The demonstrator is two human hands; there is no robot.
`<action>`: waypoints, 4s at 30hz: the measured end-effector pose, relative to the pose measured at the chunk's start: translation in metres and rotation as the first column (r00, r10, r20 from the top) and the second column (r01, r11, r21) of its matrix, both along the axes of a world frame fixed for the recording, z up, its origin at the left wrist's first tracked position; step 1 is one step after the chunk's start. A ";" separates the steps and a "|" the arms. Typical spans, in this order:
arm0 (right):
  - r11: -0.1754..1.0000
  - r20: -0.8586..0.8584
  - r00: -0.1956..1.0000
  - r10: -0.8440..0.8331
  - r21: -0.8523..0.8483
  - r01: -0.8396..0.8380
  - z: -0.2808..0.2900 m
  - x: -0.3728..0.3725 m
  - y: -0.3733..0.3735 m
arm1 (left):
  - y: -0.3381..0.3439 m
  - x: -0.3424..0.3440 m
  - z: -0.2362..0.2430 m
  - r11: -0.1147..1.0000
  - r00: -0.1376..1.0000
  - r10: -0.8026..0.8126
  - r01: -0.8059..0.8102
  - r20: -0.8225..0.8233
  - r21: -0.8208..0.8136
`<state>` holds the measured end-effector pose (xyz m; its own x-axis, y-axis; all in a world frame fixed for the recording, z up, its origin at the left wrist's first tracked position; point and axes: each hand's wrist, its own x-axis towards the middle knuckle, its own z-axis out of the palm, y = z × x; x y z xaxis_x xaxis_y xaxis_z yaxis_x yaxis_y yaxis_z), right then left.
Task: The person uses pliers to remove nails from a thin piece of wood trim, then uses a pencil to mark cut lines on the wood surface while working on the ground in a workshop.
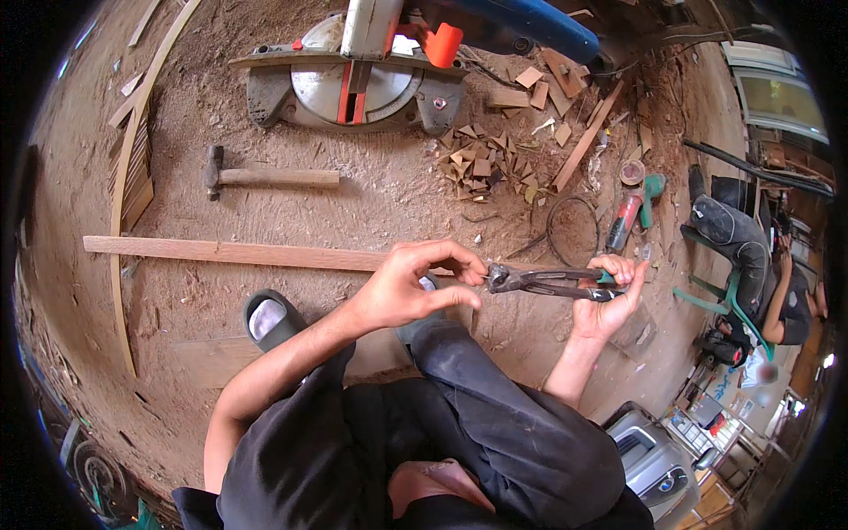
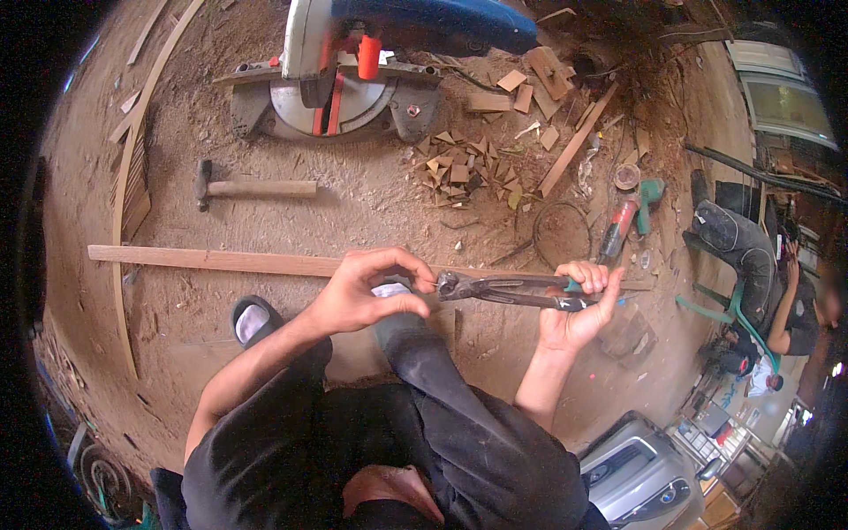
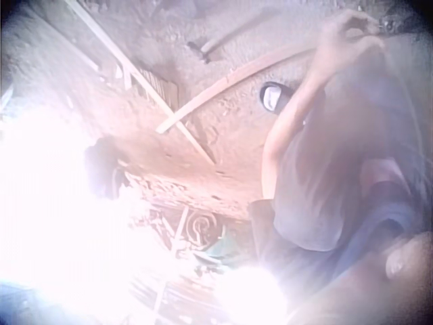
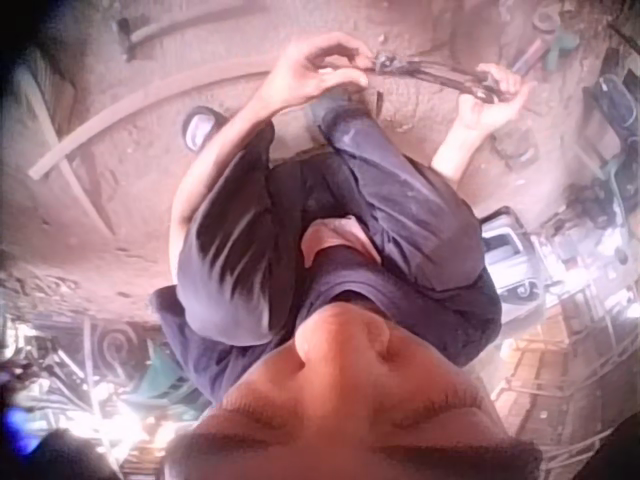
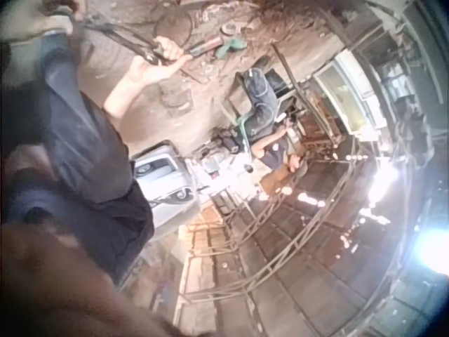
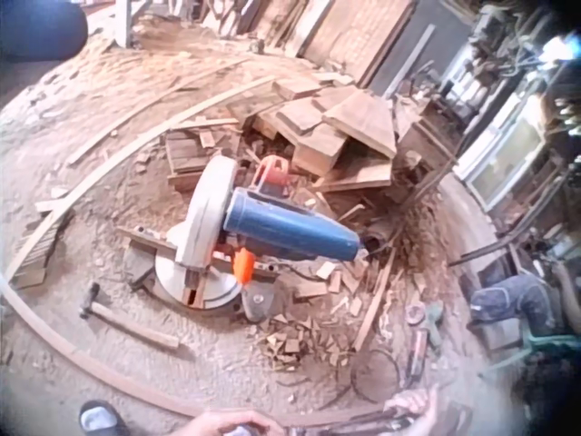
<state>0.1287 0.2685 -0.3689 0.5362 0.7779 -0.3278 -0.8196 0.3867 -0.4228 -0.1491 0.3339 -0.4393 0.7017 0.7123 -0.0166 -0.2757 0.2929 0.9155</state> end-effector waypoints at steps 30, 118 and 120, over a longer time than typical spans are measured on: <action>0.927 0.378 0.925 -0.026 -0.337 0.164 -0.010 -0.006 -0.002 | -0.019 0.010 -0.032 1.000 0.973 -0.013 0.018 -0.231 0.020; 0.714 0.754 0.616 -0.230 -0.300 0.633 0.001 0.099 -0.051 | -0.013 -0.224 -0.125 0.598 0.399 0.493 0.490 -0.773 0.634; 0.699 0.744 0.627 -0.231 -0.321 0.639 -0.002 0.101 -0.054 | -0.007 -0.222 -0.126 0.581 0.417 0.432 0.550 -0.800 0.600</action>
